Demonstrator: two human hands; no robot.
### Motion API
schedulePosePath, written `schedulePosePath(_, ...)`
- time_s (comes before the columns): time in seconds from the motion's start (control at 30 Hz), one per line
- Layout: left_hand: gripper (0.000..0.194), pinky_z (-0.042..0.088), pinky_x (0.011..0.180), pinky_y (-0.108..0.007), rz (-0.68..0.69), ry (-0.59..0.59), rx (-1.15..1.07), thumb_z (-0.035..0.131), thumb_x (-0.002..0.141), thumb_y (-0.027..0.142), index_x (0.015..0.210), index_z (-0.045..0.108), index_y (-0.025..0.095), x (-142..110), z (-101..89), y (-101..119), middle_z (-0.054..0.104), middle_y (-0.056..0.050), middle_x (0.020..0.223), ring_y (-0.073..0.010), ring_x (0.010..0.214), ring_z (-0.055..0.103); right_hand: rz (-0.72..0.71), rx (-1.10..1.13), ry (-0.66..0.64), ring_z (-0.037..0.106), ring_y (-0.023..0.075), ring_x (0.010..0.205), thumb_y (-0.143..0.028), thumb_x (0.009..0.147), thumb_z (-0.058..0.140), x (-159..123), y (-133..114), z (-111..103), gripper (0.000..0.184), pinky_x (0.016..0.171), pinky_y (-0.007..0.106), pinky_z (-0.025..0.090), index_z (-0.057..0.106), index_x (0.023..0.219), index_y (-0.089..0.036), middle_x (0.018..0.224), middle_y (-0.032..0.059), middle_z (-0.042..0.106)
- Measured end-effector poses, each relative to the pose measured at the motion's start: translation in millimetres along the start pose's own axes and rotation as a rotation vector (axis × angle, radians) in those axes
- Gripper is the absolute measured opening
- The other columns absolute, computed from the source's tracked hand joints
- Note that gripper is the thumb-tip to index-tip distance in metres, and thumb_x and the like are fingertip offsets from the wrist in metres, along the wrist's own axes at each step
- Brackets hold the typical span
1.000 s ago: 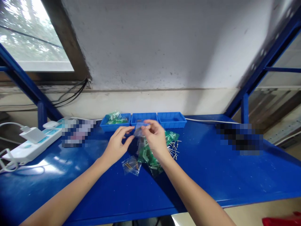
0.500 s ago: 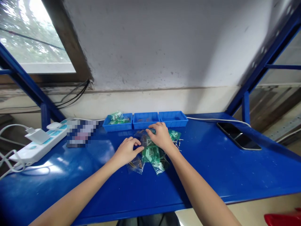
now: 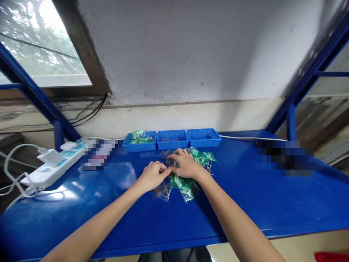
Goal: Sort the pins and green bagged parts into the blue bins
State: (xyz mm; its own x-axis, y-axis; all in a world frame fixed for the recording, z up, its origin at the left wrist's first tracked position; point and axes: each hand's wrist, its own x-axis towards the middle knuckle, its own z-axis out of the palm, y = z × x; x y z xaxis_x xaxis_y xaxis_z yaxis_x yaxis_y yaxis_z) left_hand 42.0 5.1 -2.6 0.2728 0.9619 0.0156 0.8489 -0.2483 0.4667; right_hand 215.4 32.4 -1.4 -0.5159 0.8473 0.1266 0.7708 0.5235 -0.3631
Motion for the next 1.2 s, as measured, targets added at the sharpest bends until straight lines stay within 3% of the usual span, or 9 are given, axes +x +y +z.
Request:
schedulePosePath(0.1,0.027,0.043,0.075,-0.038,-0.008,-0.012,-0.032,0.053,0.078,0.047,0.077,0.070,0.027,-1,2.3,1,0.068,-0.004,0.085,-0.0295,0.094,0.057,0.036,-0.017,0.022,0.044,0.0277,0.103,-0.037,0.084,0.051,2,-2,3,0.037,0.088,0.045,0.036,0.056,0.118,-0.026,0.110,0.0100,0.050)
schedulePosePath(0.3,0.030,0.040,0.082,-0.046,-0.041,0.045,0.039,0.060,0.074,0.045,0.092,0.065,0.021,-3,3.3,1,0.065,-0.009,0.100,-0.0338,0.102,0.052,0.064,-0.047,0.095,0.044,0.0265,0.101,-0.037,0.090,0.041,3,-4,11,0.031,0.085,0.045,0.037,0.059,0.113,-0.026,0.108,0.0098,0.050)
schedulePosePath(0.53,0.018,0.039,0.083,-0.046,-0.068,0.075,0.091,0.055,0.077,0.027,0.093,0.063,0.023,1,-3.3,-10,0.064,-0.007,0.101,-0.0314,0.103,0.052,0.016,-0.027,0.018,0.044,0.0280,0.106,-0.035,0.087,0.044,2,-1,5,0.035,0.090,0.047,0.035,0.055,0.120,-0.026,0.112,0.0108,0.049)
schedulePosePath(0.67,0.020,0.037,0.083,-0.048,-0.042,0.090,0.096,0.046,0.083,0.029,0.087,0.065,0.022,-2,-6.7,-5,0.064,-0.008,0.099,-0.0316,0.101,0.053,-0.006,0.028,-0.090,0.040,0.0300,0.116,-0.041,0.081,0.054,-3,6,-6,0.045,0.095,0.047,0.034,0.051,0.125,-0.031,0.122,0.0088,0.044)
schedulePosePath(0.8,0.037,0.040,0.076,-0.041,-0.002,0.019,0.045,0.044,0.084,0.045,0.064,0.064,0.021,-5,-8.3,2,0.066,-0.008,0.078,-0.0306,0.089,0.058,0.038,0.035,-0.144,0.036,0.0326,0.120,-0.048,0.077,0.057,-5,11,-11,0.055,0.095,0.048,0.034,0.046,0.128,-0.035,0.129,0.0076,0.040)
schedulePosePath(0.93,0.023,0.040,0.064,-0.030,0.004,-0.029,-0.047,0.057,0.076,0.040,0.066,0.065,0.022,-3,-5.0,1,0.067,-0.003,0.071,-0.0237,0.076,0.061,0.109,-0.015,-0.058,0.041,0.0315,0.115,-0.049,0.077,0.057,-3,3,-4,0.049,0.094,0.049,0.033,0.050,0.124,-0.034,0.123,0.0084,0.044)
schedulePosePath(1.03,0.017,0.037,0.057,-0.026,-0.002,-0.012,-0.122,0.057,0.076,0.035,0.068,0.065,0.021,0,-2.4,-4,0.066,-0.001,0.066,-0.0190,0.066,0.060,0.164,-0.045,0.043,0.042,0.0309,0.113,-0.050,0.079,0.054,0,-7,2,0.042,0.092,0.048,0.034,0.056,0.117,-0.033,0.117,0.0084,0.048)
schedulePosePath(1.13,0.019,0.037,0.056,-0.025,0.001,0.087,-0.186,0.051,0.081,0.033,0.074,0.062,0.019,4,-5.4,-9,0.065,-0.002,0.069,-0.0164,0.064,0.058,0.214,0.033,0.230,0.049,0.0270,0.102,-0.049,0.083,0.049,3,-13,3,0.036,0.086,0.041,0.038,0.061,0.108,-0.026,0.101,0.0088,0.055)
schedulePosePath(1.2,0.021,0.038,0.058,-0.024,0.004,0.187,-0.221,0.044,0.086,0.034,0.083,0.058,0.018,4,-11.3,-11,0.063,-0.002,0.073,-0.0148,0.064,0.057,0.272,0.194,0.368,0.055,0.0228,0.083,-0.049,0.085,0.045,5,-16,2,0.036,0.076,0.036,0.041,0.063,0.101,-0.022,0.079,0.0057,0.058)
